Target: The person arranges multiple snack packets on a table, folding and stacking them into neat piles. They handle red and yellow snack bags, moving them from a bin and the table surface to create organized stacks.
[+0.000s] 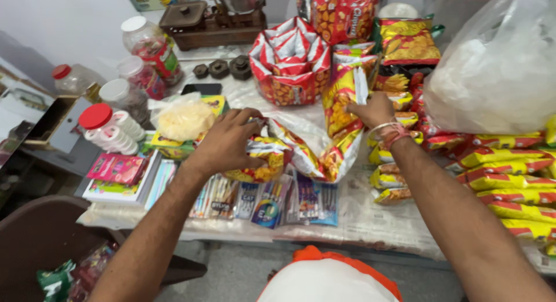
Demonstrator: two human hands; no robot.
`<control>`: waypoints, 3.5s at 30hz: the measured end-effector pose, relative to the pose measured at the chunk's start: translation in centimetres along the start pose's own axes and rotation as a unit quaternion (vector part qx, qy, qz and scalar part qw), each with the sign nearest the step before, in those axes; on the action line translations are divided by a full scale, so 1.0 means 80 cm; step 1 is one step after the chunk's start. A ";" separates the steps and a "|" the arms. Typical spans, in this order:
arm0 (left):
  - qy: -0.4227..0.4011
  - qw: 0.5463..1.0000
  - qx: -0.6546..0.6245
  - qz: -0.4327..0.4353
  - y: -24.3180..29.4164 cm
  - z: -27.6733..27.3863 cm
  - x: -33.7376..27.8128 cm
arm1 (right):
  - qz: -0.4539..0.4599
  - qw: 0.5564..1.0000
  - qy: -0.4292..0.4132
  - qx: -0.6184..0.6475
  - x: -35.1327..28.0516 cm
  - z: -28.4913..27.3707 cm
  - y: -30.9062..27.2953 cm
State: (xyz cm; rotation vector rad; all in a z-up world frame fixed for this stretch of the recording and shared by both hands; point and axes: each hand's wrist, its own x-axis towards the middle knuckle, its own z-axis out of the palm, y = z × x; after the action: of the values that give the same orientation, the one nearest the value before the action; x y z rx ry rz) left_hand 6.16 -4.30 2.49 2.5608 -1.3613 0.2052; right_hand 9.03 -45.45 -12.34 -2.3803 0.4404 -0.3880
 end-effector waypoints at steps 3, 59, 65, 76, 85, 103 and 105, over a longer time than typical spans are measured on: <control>-0.006 0.999 -0.010 0.045 -0.011 0.015 0.026 | -0.089 0.983 0.077 0.139 -0.028 -0.042 -0.022; 0.065 0.467 -0.867 -0.162 0.076 0.086 0.070 | 0.036 0.800 -0.294 0.522 -0.177 -0.102 -0.169; 0.248 0.679 -0.634 -0.274 0.074 0.098 0.069 | 0.074 0.771 -0.273 0.571 -0.174 -0.090 -0.151; 0.276 0.609 -0.655 -0.351 0.127 0.104 0.036 | 0.056 0.782 -0.132 0.607 -0.194 -0.043 -0.163; 0.263 0.667 -0.651 -0.248 0.141 0.095 0.022 | 0.041 0.801 -0.114 0.586 -0.182 -0.030 -0.151; 0.263 0.910 -0.297 0.122 0.061 -0.008 0.028 | -0.187 0.864 -0.054 0.465 -0.164 -0.107 -0.174; 0.193 0.847 -0.494 0.028 0.055 -0.001 0.047 | -0.200 0.845 -0.063 0.492 -0.153 -0.116 -0.178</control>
State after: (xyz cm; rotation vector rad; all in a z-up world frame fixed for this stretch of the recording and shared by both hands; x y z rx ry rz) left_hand 4.61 -9.68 4.05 1.5101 -0.9910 0.0037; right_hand -2.60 -35.49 1.98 -1.4369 -0.2971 -0.4847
